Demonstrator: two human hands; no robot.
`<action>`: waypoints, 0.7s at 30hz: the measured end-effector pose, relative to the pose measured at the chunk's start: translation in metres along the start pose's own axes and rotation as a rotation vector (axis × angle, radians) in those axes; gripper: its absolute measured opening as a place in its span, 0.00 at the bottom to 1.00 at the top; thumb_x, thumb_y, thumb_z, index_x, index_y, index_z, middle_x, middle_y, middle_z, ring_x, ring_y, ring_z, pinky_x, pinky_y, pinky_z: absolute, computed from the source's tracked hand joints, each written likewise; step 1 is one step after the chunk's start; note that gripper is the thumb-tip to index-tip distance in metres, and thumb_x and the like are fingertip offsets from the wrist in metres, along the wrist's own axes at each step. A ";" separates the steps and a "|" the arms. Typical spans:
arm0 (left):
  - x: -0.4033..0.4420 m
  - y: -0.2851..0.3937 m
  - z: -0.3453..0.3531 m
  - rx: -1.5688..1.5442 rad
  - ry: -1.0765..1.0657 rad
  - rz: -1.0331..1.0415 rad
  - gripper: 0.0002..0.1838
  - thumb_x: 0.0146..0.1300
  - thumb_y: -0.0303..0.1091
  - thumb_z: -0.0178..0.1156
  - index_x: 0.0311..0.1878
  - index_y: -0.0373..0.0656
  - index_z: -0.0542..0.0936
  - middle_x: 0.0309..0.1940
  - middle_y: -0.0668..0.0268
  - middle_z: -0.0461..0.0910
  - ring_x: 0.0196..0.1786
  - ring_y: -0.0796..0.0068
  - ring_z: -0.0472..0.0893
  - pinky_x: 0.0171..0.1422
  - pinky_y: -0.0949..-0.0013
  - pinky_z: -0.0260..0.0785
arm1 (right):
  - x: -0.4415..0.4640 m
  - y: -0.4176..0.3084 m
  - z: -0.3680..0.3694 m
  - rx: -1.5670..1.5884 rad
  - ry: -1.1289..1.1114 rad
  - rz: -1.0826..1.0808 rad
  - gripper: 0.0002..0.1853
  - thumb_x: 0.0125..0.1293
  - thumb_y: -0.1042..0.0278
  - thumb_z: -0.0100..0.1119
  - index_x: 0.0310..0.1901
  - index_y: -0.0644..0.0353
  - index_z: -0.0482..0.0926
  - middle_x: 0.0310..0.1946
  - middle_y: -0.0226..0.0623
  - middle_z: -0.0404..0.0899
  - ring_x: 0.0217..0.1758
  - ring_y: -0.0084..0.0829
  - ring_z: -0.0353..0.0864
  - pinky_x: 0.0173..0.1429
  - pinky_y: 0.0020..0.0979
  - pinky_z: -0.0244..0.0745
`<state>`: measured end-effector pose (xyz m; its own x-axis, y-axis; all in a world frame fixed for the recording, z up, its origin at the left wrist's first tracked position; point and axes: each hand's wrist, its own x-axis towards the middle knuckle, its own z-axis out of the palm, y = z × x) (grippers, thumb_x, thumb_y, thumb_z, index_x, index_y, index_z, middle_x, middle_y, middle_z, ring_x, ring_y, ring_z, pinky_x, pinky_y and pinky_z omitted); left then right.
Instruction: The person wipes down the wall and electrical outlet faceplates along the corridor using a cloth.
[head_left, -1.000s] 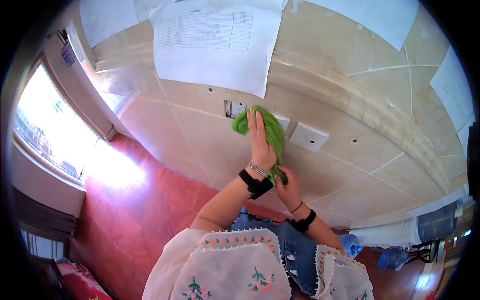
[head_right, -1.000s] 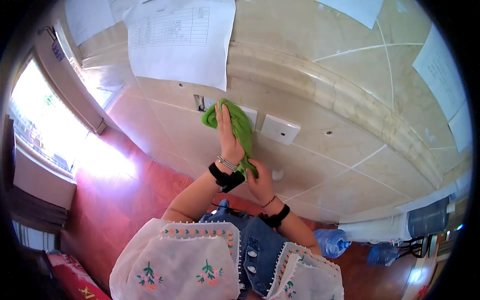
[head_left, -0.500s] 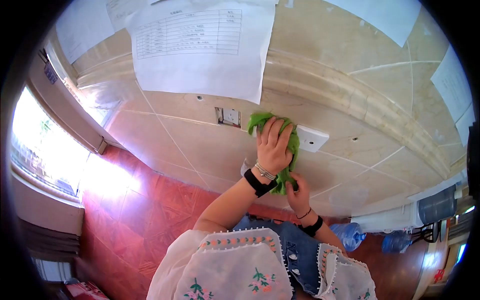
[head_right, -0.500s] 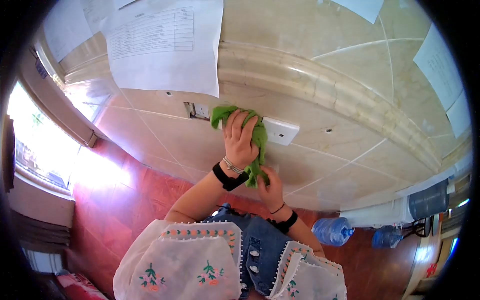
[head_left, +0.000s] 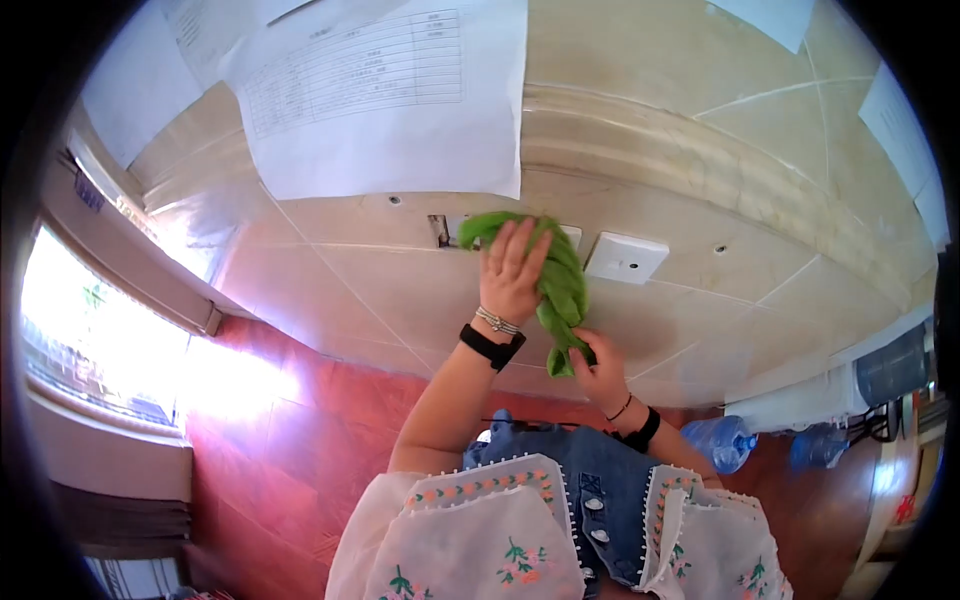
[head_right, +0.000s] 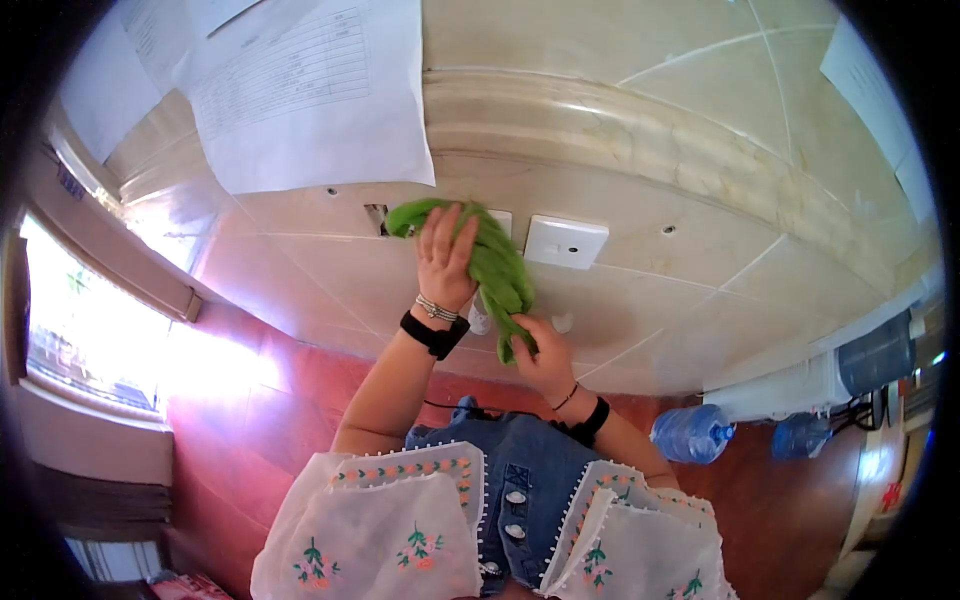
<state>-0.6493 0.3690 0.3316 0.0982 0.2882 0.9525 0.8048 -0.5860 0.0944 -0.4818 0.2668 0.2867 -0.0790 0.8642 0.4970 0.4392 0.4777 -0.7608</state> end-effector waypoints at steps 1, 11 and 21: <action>-0.007 -0.004 0.002 -0.024 0.002 -0.006 0.31 0.54 0.40 0.60 0.62 0.46 0.68 0.66 0.58 0.60 0.66 0.49 0.61 0.64 0.48 0.58 | 0.002 -0.001 0.004 0.020 -0.049 -0.025 0.14 0.58 0.74 0.55 0.47 0.62 0.75 0.41 0.48 0.76 0.43 0.46 0.77 0.47 0.36 0.72; -0.080 0.008 0.030 -0.095 -0.146 -0.137 0.33 0.56 0.34 0.58 0.65 0.38 0.61 0.69 0.45 0.47 0.68 0.30 0.49 0.67 0.40 0.51 | -0.018 0.027 0.012 0.093 -0.245 0.099 0.15 0.58 0.75 0.53 0.49 0.62 0.74 0.42 0.48 0.77 0.46 0.47 0.77 0.51 0.37 0.71; -0.026 0.074 0.038 -0.170 -0.063 -0.253 0.38 0.52 0.24 0.51 0.69 0.36 0.51 0.70 0.42 0.41 0.71 0.32 0.39 0.70 0.37 0.33 | -0.021 0.005 -0.048 0.027 -0.074 0.075 0.16 0.58 0.76 0.53 0.49 0.64 0.73 0.42 0.48 0.77 0.46 0.45 0.77 0.49 0.34 0.72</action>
<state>-0.5697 0.3471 0.3025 -0.0526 0.4848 0.8730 0.6995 -0.6061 0.3787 -0.4346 0.2433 0.2922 -0.1130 0.9064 0.4071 0.4220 0.4147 -0.8062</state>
